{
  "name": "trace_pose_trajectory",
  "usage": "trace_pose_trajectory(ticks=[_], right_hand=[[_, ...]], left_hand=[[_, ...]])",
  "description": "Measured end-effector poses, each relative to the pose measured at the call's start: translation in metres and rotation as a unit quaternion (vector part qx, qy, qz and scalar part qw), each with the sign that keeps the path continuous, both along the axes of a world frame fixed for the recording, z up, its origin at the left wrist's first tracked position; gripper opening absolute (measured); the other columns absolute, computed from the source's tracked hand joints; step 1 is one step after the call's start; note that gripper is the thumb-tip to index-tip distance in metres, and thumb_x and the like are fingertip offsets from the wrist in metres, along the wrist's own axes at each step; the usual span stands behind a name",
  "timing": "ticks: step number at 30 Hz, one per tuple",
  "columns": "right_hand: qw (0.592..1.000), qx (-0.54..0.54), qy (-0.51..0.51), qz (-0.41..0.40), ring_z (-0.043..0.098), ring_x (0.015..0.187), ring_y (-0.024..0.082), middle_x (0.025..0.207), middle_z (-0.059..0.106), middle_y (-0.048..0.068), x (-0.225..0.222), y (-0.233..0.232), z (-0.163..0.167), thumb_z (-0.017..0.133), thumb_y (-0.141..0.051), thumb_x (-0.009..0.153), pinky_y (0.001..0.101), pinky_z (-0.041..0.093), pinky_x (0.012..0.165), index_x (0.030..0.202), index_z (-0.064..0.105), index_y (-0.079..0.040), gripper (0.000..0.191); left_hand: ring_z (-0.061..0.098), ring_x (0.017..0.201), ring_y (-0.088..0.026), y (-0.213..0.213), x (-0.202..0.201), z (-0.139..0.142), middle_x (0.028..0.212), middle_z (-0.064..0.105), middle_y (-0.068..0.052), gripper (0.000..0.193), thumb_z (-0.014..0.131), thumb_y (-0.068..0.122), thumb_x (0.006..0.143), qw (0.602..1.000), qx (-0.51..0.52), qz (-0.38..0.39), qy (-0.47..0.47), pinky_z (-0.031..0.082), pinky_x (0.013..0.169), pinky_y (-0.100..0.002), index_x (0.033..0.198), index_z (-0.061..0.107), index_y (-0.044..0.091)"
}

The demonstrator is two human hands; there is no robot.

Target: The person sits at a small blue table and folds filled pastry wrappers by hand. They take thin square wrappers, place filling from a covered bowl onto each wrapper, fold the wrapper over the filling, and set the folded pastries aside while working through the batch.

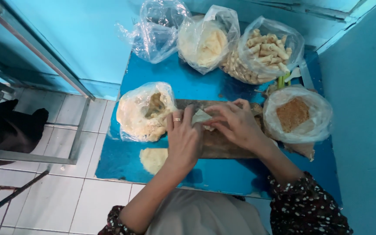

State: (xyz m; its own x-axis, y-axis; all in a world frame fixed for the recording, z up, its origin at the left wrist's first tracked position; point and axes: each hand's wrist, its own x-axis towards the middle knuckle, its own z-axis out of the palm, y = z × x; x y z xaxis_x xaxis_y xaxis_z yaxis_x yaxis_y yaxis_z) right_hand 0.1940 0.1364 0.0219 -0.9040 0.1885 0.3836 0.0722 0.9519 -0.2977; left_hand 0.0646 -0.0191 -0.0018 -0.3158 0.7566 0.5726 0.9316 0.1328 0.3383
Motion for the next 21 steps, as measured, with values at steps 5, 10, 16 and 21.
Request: trace_pose_trajectory(ticks=[5, 10, 16, 21], right_hand=[[1.000, 0.000, 0.003, -0.009, 0.062, 0.114, 0.026, 0.128, 0.067, 0.002, 0.002, 0.005, -0.007, 0.077, -0.021, 0.087, 0.0489, 0.036, 0.098, 0.124, 0.062, -0.017, 0.040], [0.999, -0.048, -0.015, -0.008, 0.062, 0.119, 0.025, 0.132, 0.067, 0.001, 0.006, 0.017, -0.011, 0.074, -0.016, 0.088, 0.0499, 0.035, 0.102, 0.128, 0.061, -0.015, 0.041], [1.000, -0.027, 0.010, -0.009, 0.062, 0.118, 0.025, 0.125, 0.068, 0.002, 0.002, 0.029, -0.026, 0.075, -0.020, 0.091, 0.0509, 0.034, 0.101, 0.127, 0.061, -0.016, 0.039], [1.000, -0.010, 0.002, -0.025, 0.063, 0.112, 0.020, 0.110, 0.071, -0.006, -0.001, 0.029, -0.035, 0.078, -0.024, 0.090, 0.0506, 0.035, 0.102, 0.122, 0.062, -0.017, 0.036]], left_hand=[[0.051, 0.118, -0.037, 0.003, 0.004, 0.002, 0.136, 0.057, -0.020, 0.017, 0.068, 0.012, 0.078, 1.000, 0.007, -0.002, 0.011, 0.037, 0.104, -0.051, 0.088, 0.073, -0.002], [0.051, 0.119, -0.037, 0.007, 0.007, -0.004, 0.139, 0.055, -0.019, 0.020, 0.068, 0.008, 0.080, 0.999, 0.035, -0.018, 0.009, 0.037, 0.108, -0.054, 0.097, 0.072, -0.002], [0.050, 0.122, -0.037, 0.020, 0.007, -0.021, 0.140, 0.054, -0.018, 0.031, 0.066, 0.000, 0.078, 1.000, 0.016, -0.017, -0.005, 0.036, 0.111, -0.052, 0.108, 0.071, -0.004], [0.049, 0.124, -0.038, 0.023, 0.007, -0.032, 0.144, 0.052, -0.020, 0.023, 0.067, 0.002, 0.080, 0.999, 0.034, 0.002, 0.023, 0.036, 0.114, -0.054, 0.103, 0.069, -0.003]])
